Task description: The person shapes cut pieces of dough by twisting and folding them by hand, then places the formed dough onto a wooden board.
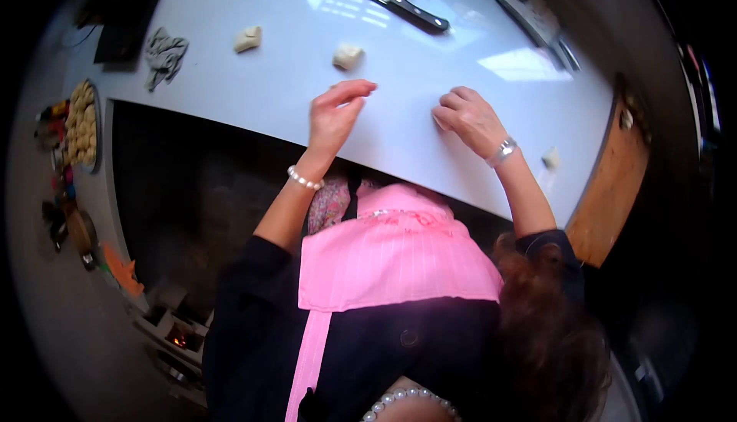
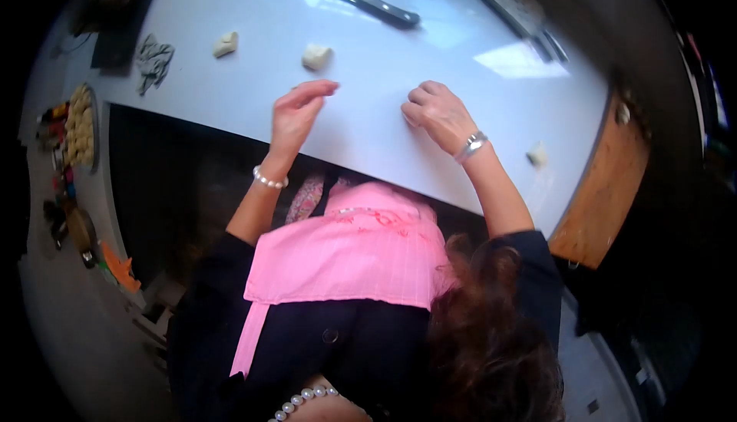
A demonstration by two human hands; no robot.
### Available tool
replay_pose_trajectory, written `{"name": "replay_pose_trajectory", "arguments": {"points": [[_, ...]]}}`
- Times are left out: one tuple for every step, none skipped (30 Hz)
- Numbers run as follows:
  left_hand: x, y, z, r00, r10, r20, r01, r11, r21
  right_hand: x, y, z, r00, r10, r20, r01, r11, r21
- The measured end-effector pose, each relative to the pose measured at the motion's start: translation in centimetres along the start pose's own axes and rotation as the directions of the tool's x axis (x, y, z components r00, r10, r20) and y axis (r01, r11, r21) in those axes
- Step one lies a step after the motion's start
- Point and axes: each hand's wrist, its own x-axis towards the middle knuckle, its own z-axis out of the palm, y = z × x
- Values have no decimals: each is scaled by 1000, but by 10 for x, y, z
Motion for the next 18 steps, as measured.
{"name": "replay_pose_trajectory", "arguments": {"points": [[2,-6,14,992,-42,117,37,998,45,-6,-1,9,999,13,-30,-13,1000,18],[8,-12,29,972,-75,222,55,994,92,-10,1,13,998,15,-65,-14,1000,26],[14,-15,44,967,-46,252,20,994,106,-14,-4,7,986,59,-154,-56,998,21],[18,-17,55,960,-24,280,-12,992,126,-14,-11,-1,965,101,-243,-98,995,27],[21,-19,63,952,0,307,-48,988,148,-20,-16,-2,921,229,-315,-209,973,97],[24,-21,69,946,4,325,-53,988,144,-27,-21,-3,855,351,-381,-303,935,183],[26,-22,74,940,5,340,-56,989,139,-41,-28,2,739,549,-391,-441,832,336],[27,-23,80,934,6,357,-58,989,133,-54,-31,11,590,721,-364,-543,688,482],[25,-26,85,933,10,359,-57,991,120,-68,-28,38,422,852,-308,-575,515,636],[24,-30,88,933,16,360,-59,992,109,-70,-32,47,392,897,-205,-588,416,694],[22,-33,91,932,17,361,-56,994,98,-69,-39,56,361,928,-93,-598,307,740],[21,-33,94,930,13,367,-60,991,117,-65,-45,62,332,943,16,-601,198,775],[19,-33,96,928,9,373,-64,989,136,-53,-52,57,342,940,14,-544,186,818],[17,-32,98,926,4,378,-67,986,154,-47,-54,59,353,931,-89,-529,277,802],[13,-27,100,932,-14,361,-47,986,160,-40,-51,60,364,911,-193,-514,370,774],[10,-20,101,940,-25,340,-33,986,164,-35,-48,58,377,876,-299,-497,464,733],[7,-16,102,948,-42,317,-13,985,170,-35,-48,53,396,855,-335,-492,506,709],[4,-21,103,946,-71,318,19,986,163,-38,-48,56,422,844,-331,-505,522,687]]}}
